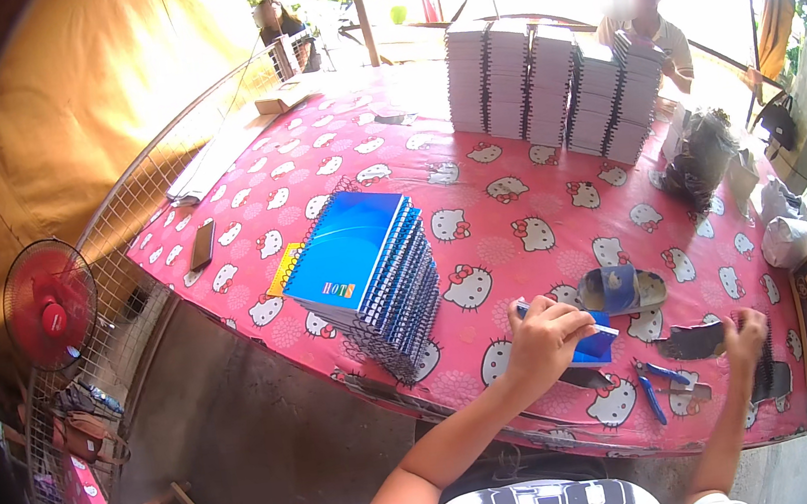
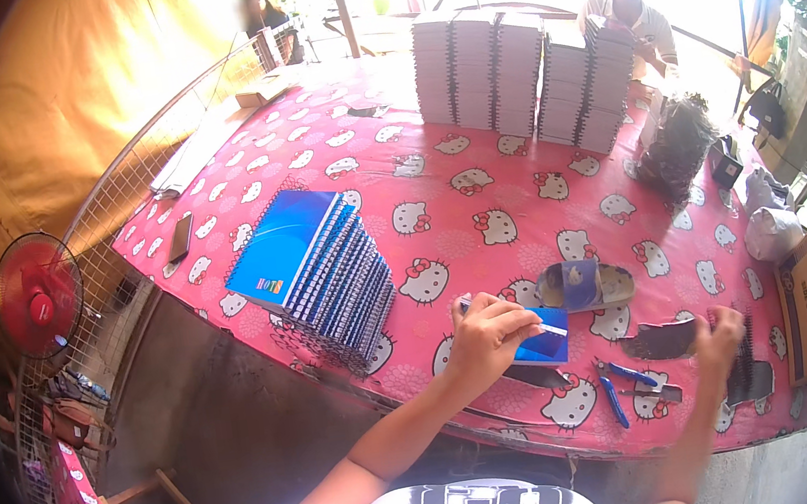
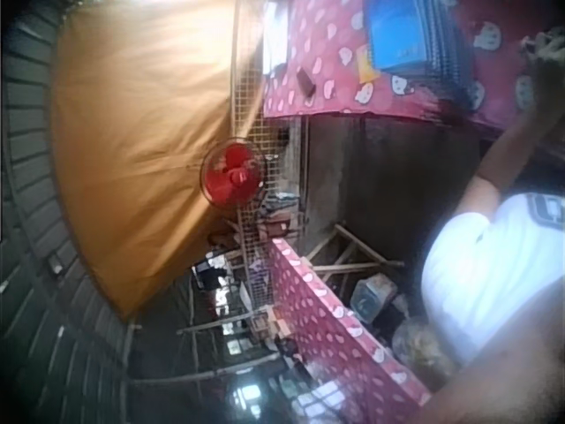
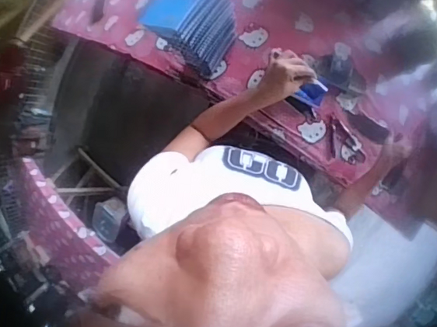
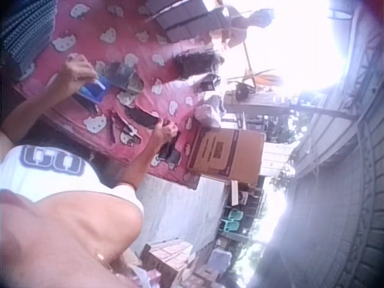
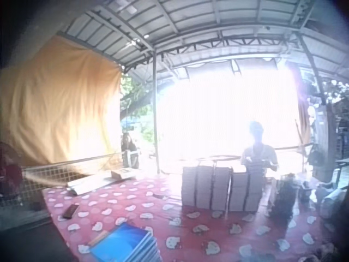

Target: The person applies blue tape to the spines of spiral-bound notebooks by hand and using a pair of pliers to trim the tape or spiral.

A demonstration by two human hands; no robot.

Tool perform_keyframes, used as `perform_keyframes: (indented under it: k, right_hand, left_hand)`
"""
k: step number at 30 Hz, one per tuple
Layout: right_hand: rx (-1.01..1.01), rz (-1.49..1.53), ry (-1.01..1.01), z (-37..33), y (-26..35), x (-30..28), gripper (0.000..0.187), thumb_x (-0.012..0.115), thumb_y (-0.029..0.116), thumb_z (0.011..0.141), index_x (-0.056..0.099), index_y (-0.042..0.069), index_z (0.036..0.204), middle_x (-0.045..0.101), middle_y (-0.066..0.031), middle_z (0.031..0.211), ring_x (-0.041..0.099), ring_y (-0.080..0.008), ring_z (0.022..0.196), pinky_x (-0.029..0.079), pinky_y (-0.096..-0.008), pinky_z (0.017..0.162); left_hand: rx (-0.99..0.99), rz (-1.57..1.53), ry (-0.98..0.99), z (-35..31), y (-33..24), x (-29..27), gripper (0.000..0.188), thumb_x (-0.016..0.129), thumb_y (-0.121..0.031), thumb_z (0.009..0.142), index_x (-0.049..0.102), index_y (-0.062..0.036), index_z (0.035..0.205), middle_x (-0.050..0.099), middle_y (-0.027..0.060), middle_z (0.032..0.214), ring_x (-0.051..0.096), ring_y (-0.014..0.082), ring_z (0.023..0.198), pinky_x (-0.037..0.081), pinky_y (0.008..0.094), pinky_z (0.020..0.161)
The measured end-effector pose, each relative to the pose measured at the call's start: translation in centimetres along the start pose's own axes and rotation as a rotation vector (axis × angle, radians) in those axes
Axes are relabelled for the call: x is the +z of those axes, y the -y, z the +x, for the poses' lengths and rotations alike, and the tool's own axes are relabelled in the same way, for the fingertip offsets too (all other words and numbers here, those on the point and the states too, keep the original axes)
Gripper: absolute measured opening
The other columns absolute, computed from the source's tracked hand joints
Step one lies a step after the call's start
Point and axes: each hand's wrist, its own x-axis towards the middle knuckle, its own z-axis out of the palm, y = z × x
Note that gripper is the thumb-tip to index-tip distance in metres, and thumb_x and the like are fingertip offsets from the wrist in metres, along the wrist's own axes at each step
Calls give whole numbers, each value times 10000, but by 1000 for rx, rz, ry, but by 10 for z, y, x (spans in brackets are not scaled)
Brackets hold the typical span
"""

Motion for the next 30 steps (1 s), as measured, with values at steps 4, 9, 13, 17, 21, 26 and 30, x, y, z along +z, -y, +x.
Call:
perform_keyframes:
  k: [4, 9, 13, 17, 21, 26, 30]
  right_hand:
    - [131, -307, 135, -16, -76, 3, 215, 726, 75, 744, 591, -6, 891, 587, -178, 941, 602, -367, 870, 481, -456, 811]
    - [56, -306, 241, -7, -126, 11, 151, 671, 28, 754, 582, -19, 868, 586, -189, 933, 602, -385, 818, 491, -453, 756]
    - [-10, -144, 204, 14, -85, -15, 78, 614, -9, 766, 585, -29, 836, 585, -191, 877, 596, -385, 812, 477, -468, 752]
    - [-116, -93, 154, 13, -79, -6, 186, 621, -8, 785, 650, -35, 966, 607, -176, 832, 618, -346, 791, 481, -431, 724]
    - [-45, 528, 491, 5, 80, -39, 281, 671, 32, 809, 674, 0, 1088, 627, -124, 835, 618, -173, 714, 480, -301, 650]
    - [-264, 939, 497, -32, 188, -20, 194, 710, 28, 799, 719, 15, 993, 640, -49, 816, 586, -90, 692, 456, -231, 613]
    - [-339, 888, 681, -33, 189, -10, 287, 712, 16, 806, 672, 7, 1090, 630, -34, 822, 578, -76, 725, 463, -220, 622]
  left_hand:
    - [10, 64, -4, -2, 6, 11, 117, 759, -264, 765, 731, -181, 843, 686, -71, 840, 562, 139, 861, 285, 452, 913]
    - [-8, 118, -48, 0, 2, 16, 130, 760, -265, 765, 735, -177, 857, 690, -72, 829, 563, 139, 857, 281, 448, 913]
    - [-34, 118, -47, 2, 6, 9, 148, 750, -280, 776, 740, -177, 881, 697, -64, 836, 566, 140, 868, 283, 448, 915]
    - [-18, 126, -23, 3, 7, 12, 172, 738, -328, 787, 743, -177, 870, 701, -53, 870, 565, 141, 887, 277, 445, 930]
    - [-45, 125, -53, 5, 0, 9, 211, 734, -381, 786, 742, -175, 832, 697, -44, 877, 563, 140, 905, 269, 450, 947]
    - [-59, 118, -27, 5, 5, 14, 230, 744, -398, 774, 736, -170, 800, 685, -46, 835, 562, 140, 912, 269, 459, 948]
    - [-44, 98, -31, 4, 2, 14, 218, 759, -383, 758, 735, -170, 796, 682, -50, 826, 557, 141, 908, 262, 451, 952]
